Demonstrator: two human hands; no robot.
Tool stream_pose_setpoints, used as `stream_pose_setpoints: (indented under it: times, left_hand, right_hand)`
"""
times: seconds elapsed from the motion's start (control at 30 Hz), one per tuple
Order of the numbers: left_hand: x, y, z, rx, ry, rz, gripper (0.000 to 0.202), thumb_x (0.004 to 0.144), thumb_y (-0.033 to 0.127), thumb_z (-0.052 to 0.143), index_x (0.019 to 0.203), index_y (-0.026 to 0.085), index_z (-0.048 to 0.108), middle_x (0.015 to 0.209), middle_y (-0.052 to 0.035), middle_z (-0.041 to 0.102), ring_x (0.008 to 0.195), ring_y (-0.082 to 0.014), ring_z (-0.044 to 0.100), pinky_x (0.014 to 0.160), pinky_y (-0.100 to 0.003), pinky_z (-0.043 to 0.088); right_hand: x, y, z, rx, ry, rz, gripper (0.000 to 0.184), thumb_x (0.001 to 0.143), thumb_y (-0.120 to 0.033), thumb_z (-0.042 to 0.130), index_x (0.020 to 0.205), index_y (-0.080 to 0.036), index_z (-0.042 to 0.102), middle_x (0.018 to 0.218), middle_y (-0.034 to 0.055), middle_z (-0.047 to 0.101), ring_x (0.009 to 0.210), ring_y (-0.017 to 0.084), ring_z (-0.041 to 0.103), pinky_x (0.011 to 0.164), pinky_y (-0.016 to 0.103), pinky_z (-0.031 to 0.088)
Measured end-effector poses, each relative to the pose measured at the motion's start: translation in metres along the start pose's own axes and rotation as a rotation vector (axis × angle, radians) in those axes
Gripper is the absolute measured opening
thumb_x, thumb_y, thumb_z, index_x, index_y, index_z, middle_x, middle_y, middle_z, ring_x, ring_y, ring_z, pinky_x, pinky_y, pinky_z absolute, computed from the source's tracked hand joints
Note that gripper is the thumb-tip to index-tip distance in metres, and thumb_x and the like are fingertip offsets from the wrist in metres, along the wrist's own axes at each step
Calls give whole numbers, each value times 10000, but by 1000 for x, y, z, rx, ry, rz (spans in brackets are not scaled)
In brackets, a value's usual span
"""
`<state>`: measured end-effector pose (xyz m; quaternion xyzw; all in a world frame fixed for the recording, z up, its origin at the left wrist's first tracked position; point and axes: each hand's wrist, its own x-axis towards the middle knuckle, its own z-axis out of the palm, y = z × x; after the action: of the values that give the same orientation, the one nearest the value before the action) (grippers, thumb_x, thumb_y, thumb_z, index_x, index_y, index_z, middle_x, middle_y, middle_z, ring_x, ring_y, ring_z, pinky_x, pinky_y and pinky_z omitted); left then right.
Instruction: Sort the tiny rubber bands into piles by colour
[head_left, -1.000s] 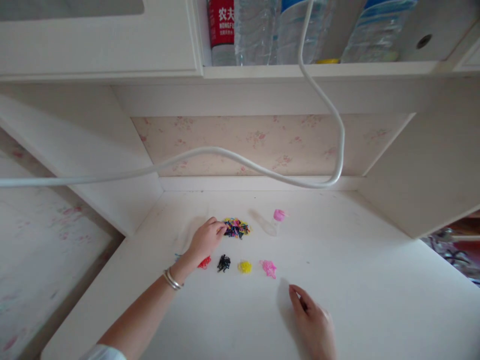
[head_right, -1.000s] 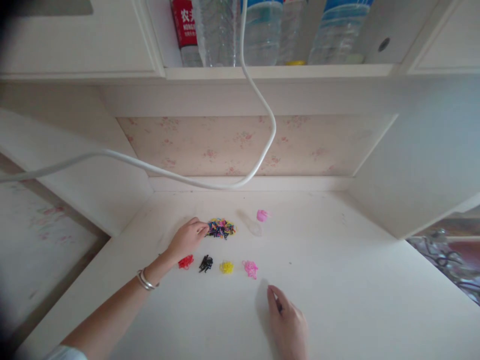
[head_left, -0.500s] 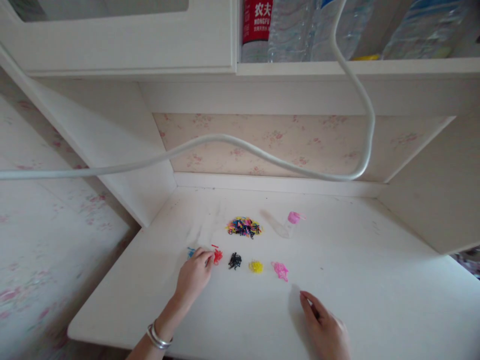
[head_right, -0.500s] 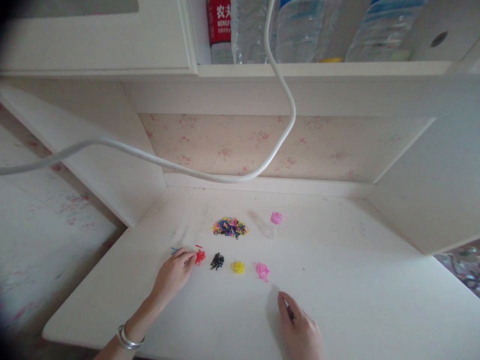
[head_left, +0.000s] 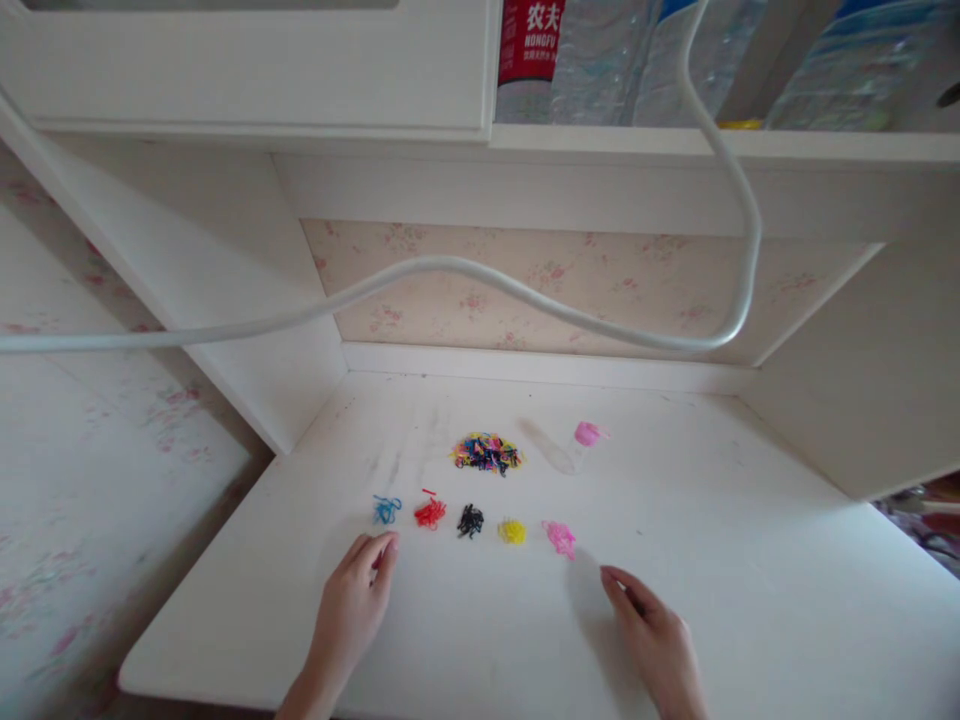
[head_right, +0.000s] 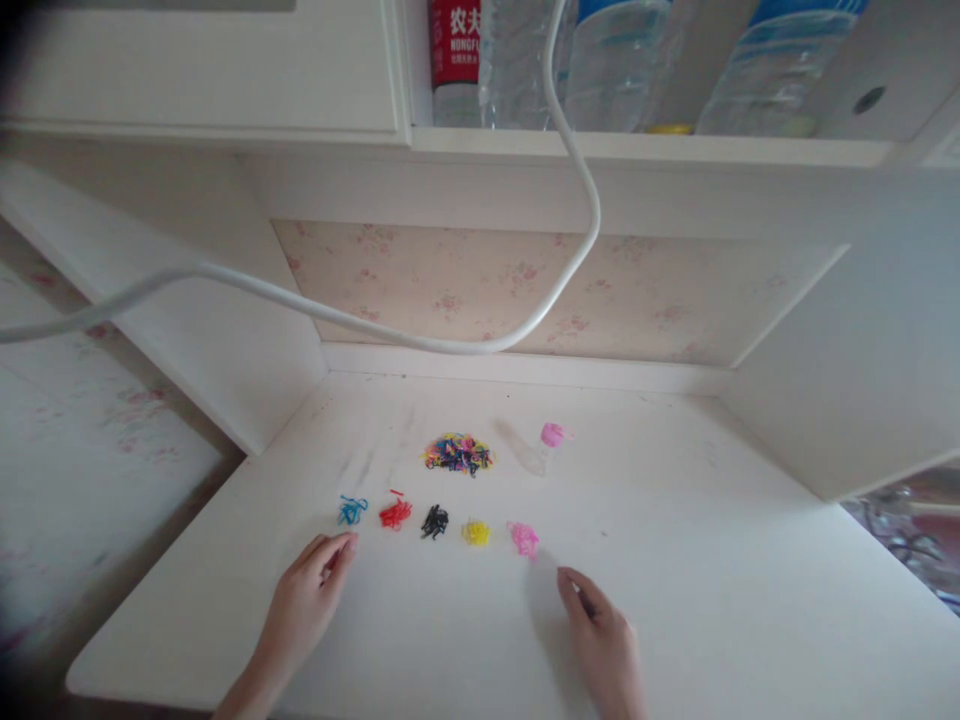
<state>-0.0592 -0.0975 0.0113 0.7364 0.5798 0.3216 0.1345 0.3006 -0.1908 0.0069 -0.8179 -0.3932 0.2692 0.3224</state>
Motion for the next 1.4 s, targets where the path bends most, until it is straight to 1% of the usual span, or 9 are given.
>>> stream_pose_setpoints:
  times: [0.13,0.27,0.3,0.43,0.57,0.73,0.87,1.13,1.4]
  left_hand:
    - [-27,-13,1,-40,46,-54,262,899,390,448,933,202,627,811,-26,654,721,-147,636,639,-234,509]
    - [-33,-14,2,-79,45,-70,264,900,391,443,927,200,624,780,-18,645,695,-141,630,631,-235,505]
    - [-32,-13,2,-83,42,-80,266,901,392,441,923,201,625,782,-17,647,696,-141,630,630,-235,505]
    - [-27,-12,2,-81,29,-105,269,901,386,437,929,202,632,795,-17,655,709,-142,637,642,-238,513]
    - [-27,-11,1,-85,30,-101,270,897,377,438,935,202,640,812,-26,663,717,-142,643,634,-227,520]
    - [-25,-10,1,-89,21,-111,269,900,365,433,951,206,644,793,-22,660,691,-136,640,605,-214,516]
    - [-24,-13,3,-72,10,-103,258,899,365,438,936,211,642,785,-16,656,684,-135,635,618,-219,512]
    - [-26,-12,3,-49,5,-102,255,899,362,433,927,215,640,795,-17,657,689,-140,635,630,-229,506]
    - [-26,-12,2,-35,4,-70,250,906,351,425,935,213,631,824,-28,659,718,-138,637,649,-223,508]
  right_hand:
    - [17,-44,-1,-116,-57,-178,487,822,-575,409,987,-215,693,643,-7,664,553,133,559,525,204,403]
    - [51,-91,18,-313,-119,-364,415,879,-477,363,984,-240,687,628,-12,658,583,126,588,560,200,391]
    - [61,-100,26,-404,-137,-369,385,887,-443,360,993,-262,683,665,-15,673,617,123,604,576,196,390]
    - [100,-118,57,-518,-116,-338,319,872,-351,404,976,-270,695,839,32,712,749,154,640,634,218,398]
    - [122,-124,76,-595,-108,-326,351,897,-366,374,1010,-261,689,937,79,709,849,199,646,691,257,417]
    - [130,-125,83,-639,-137,-332,366,908,-384,355,1020,-286,689,944,69,709,879,214,647,716,276,429]
    - [131,-122,83,-636,-142,-339,366,910,-391,352,1031,-295,684,939,52,712,872,200,648,712,259,423]
    - [128,-114,78,-583,-112,-336,385,924,-395,335,1037,-257,676,961,65,708,908,182,636,750,242,404]
    - [125,-105,65,-526,-66,-313,415,919,-403,321,995,-213,682,931,77,710,859,188,640,672,238,387]
